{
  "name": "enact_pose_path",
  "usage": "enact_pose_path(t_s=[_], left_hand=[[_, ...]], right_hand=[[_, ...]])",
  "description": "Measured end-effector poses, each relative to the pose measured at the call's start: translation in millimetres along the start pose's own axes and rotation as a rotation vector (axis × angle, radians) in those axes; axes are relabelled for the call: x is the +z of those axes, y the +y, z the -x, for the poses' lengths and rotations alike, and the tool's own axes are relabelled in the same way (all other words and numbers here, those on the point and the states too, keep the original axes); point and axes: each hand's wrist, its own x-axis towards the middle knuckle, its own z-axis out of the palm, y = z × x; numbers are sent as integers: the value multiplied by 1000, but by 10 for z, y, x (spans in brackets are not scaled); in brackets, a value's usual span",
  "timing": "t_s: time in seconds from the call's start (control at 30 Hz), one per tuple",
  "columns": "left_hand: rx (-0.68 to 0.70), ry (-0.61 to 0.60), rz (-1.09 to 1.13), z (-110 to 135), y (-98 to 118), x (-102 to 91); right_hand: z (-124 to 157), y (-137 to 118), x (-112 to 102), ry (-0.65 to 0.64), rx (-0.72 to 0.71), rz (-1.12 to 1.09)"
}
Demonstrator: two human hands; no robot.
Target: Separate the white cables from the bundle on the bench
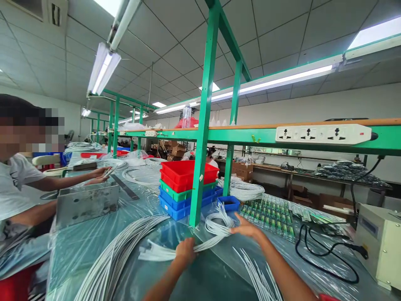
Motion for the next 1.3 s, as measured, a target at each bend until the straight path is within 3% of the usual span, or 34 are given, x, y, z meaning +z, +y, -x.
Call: enact_pose_path(t_s=[0.1,0.2,0.37,0.53,0.73,0.9,1.03,1.17,1.3], left_hand=[[-75,59,5,-77,-42,180],[-109,102,-2,-86,18,242],[-119,129,-28,-85,169,278],[-102,130,-56,-176,150,249],[11,81,-104,-110,113,249],[46,112,-182,-126,278,125],[172,172,-154,-362,517,73],[286,92,-119,-700,725,157],[274,16,-120,-964,872,230]], right_hand=[[128,377,101,-115,102,-4],[173,512,159,-168,179,-18],[221,356,422,-260,203,-91],[272,250,560,-276,216,-137],[254,242,638,-207,382,-288],[164,173,759,-125,520,-503],[82,182,890,38,611,-648],[41,265,1001,157,658,-758],[-26,350,1045,234,684,-809]])
